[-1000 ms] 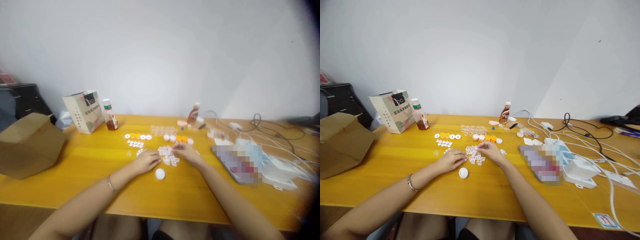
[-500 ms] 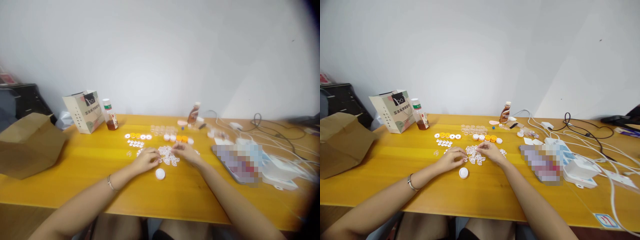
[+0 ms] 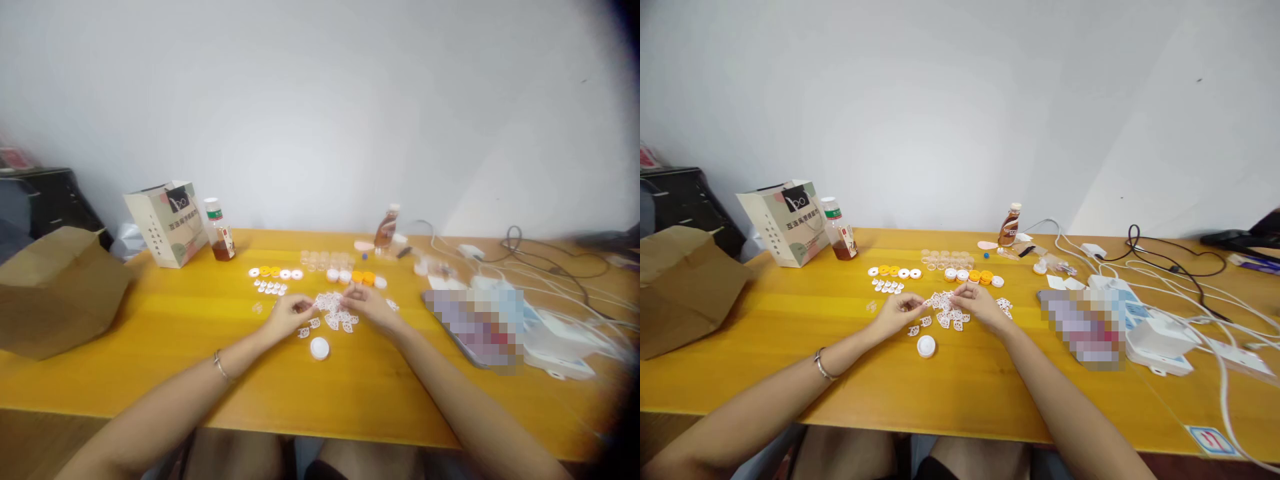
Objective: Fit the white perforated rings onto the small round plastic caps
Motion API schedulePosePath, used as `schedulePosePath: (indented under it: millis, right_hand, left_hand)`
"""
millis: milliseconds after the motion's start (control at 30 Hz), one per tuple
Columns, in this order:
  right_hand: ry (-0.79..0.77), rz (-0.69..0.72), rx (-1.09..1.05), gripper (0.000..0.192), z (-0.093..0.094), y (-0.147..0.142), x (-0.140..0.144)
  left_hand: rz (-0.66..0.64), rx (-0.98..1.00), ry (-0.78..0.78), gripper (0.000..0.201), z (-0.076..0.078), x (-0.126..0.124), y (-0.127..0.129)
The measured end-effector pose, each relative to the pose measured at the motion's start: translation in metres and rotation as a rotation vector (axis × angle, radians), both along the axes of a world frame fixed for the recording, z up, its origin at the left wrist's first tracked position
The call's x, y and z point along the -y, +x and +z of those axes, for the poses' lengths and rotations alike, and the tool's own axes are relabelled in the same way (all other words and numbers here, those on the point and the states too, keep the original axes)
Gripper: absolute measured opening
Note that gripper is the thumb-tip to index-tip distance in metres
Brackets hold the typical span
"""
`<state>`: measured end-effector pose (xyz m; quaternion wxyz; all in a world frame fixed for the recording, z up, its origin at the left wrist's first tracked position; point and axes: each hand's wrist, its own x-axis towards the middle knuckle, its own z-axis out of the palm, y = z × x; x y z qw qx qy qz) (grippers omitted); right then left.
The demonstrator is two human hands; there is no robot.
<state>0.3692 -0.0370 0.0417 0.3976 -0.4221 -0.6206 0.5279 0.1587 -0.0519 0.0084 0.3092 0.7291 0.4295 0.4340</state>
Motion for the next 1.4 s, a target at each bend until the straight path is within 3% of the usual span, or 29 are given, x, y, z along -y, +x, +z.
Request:
schedulePosePath:
  millis: [233,500,733,1400]
  right_hand:
    - [-0.070,0.005,-0.070,0.029,-0.007,-0.013,0.006]
    - [-0.077,0.027,-0.114,0.031,-0.010,-0.024,0.014]
    - [-0.101,0.022,-0.121,0.028,-0.012,-0.026,0.015]
    - [-0.146,0.039,-0.166,0.029,-0.012,-0.028,0.017]
  left_hand:
    - [-0.080,0.250,-0.209,0.024,0.002,0.002,0.004]
    - [0.016,0.278,-0.166,0.022,0.004,0.004,0.006]
    - [0.022,0.430,-0.258,0.029,0.001,0.003,0.007]
    - [0.017,0.309,-0.192,0.023,-0.007,0.002,0.010]
